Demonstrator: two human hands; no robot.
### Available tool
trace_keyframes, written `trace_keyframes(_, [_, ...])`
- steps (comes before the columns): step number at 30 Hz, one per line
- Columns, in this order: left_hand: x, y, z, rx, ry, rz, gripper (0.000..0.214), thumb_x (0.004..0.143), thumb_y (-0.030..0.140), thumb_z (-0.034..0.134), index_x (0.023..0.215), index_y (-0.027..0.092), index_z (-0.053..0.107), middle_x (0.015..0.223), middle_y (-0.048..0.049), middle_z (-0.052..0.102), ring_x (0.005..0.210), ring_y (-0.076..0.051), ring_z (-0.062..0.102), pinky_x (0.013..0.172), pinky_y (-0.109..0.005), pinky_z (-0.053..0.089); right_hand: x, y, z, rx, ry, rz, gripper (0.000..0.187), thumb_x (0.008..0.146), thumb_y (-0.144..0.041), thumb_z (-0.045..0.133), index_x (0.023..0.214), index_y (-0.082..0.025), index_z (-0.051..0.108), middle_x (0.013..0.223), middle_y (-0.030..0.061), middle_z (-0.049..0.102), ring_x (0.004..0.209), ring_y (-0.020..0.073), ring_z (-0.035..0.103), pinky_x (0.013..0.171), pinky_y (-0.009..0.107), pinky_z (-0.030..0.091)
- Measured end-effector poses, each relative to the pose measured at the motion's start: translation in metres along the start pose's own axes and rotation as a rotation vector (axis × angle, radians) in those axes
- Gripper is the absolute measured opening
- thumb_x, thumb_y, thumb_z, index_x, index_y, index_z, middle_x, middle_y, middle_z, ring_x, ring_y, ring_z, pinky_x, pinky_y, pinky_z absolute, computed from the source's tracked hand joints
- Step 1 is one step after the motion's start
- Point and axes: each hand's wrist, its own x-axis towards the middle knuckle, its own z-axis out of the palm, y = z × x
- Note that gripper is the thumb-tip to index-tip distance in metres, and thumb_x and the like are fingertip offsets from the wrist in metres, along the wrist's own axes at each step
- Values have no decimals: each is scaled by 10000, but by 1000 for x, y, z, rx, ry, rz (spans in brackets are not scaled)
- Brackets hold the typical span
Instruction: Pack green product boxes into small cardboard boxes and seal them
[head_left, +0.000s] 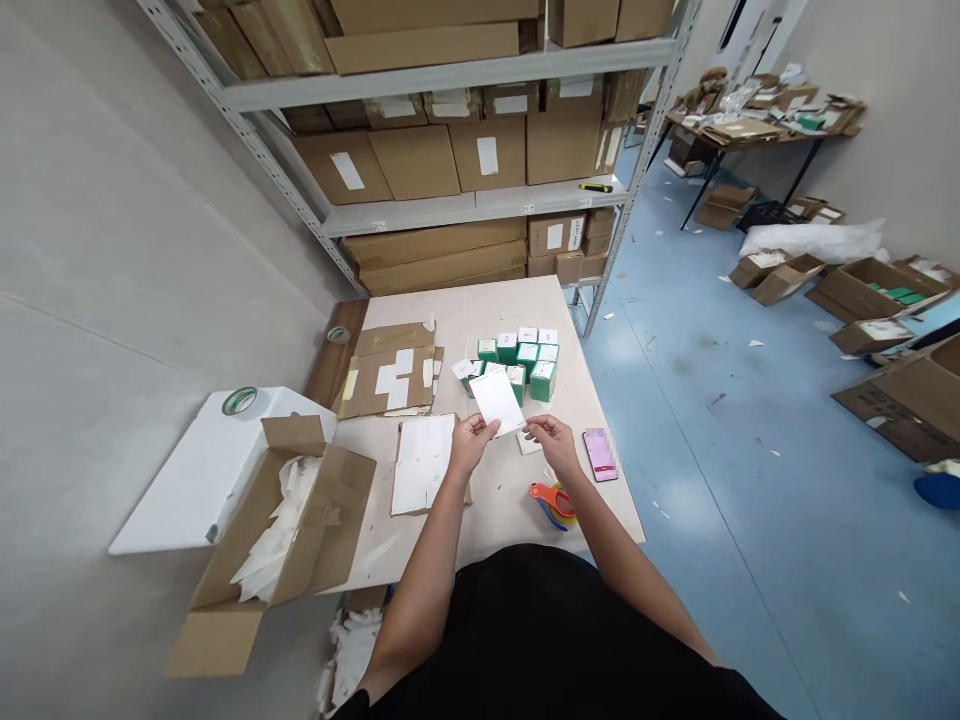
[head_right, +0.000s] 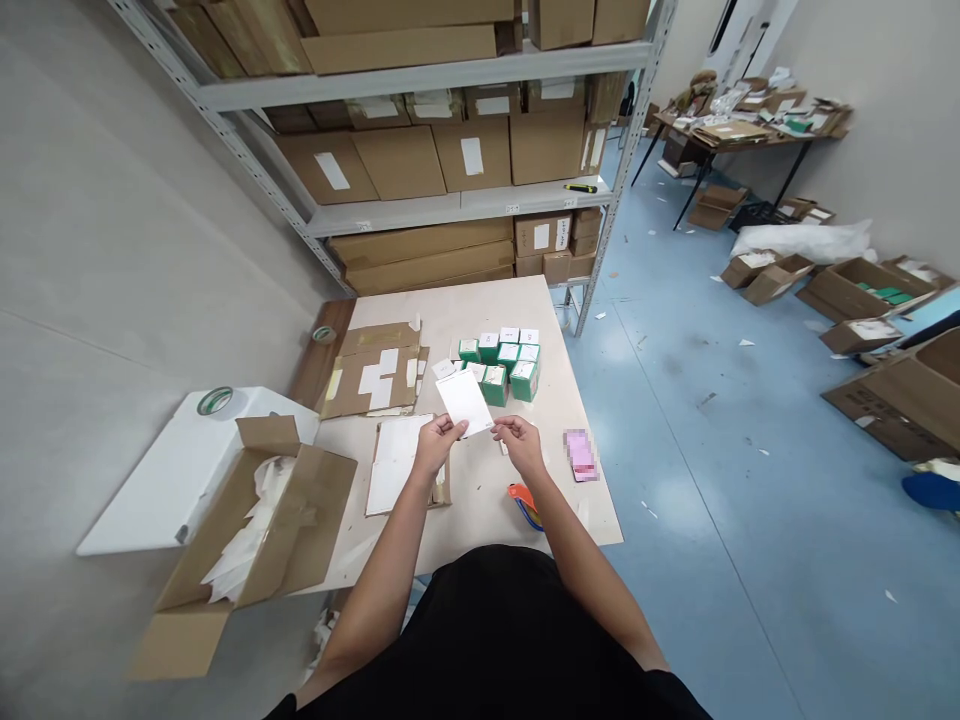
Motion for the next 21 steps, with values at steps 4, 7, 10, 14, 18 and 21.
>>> trace_keyframes(4, [-1,2,-2,-7,5,0,506,754,599,810,983,150,772,913,-90,790,831,-215,709,742,-324,550,2,-3,0,7,7,14,299,745,-426,769,940,-201,747,865,58,781,768,195,695,725,322,529])
trace_keyframes(7, [-1,7,-2,-48,-6,-7,502,732,583,835,973,147,770,905,-87,791,816,-209,705,743,-319,543,1,-4,3,4,3,34,342,747,-447,767,988,-204,753,902,62,784,753,192,695,677,307,518])
trace_keyframes(10, [-1,13,-1,-76,-14,-19,483,708,558,862,947,148,771,874,-74,787,779,-196,693,726,-308,532,0,-6,6,2,-29,33,282,768,-448,731,917,-210,760,908,63,785,755,193,695,651,298,500])
trace_keyframes(14, [0,16,0,-107,-16,-14,452,681,527,890,894,147,771,801,-57,769,719,-178,669,697,-295,520,-1,-8,7,20,-27,20,242,756,-431,730,862,-216,762,868,54,782,748,196,693,655,304,495])
trace_keyframes(18, [1,14,2,-132,-27,-5,439,666,524,897,854,149,767,753,-47,751,687,-169,654,681,-294,517,-1,-7,6,37,-13,15,227,753,-434,742,825,-220,758,846,49,779,730,192,689,691,319,505])
trace_keyframes(21, [3,11,2,-122,-41,-9,447,666,525,898,867,147,768,772,-54,755,695,-174,655,682,-299,518,-1,-7,5,38,-17,5,234,758,-448,751,808,-219,751,828,45,774,731,193,688,708,324,510])
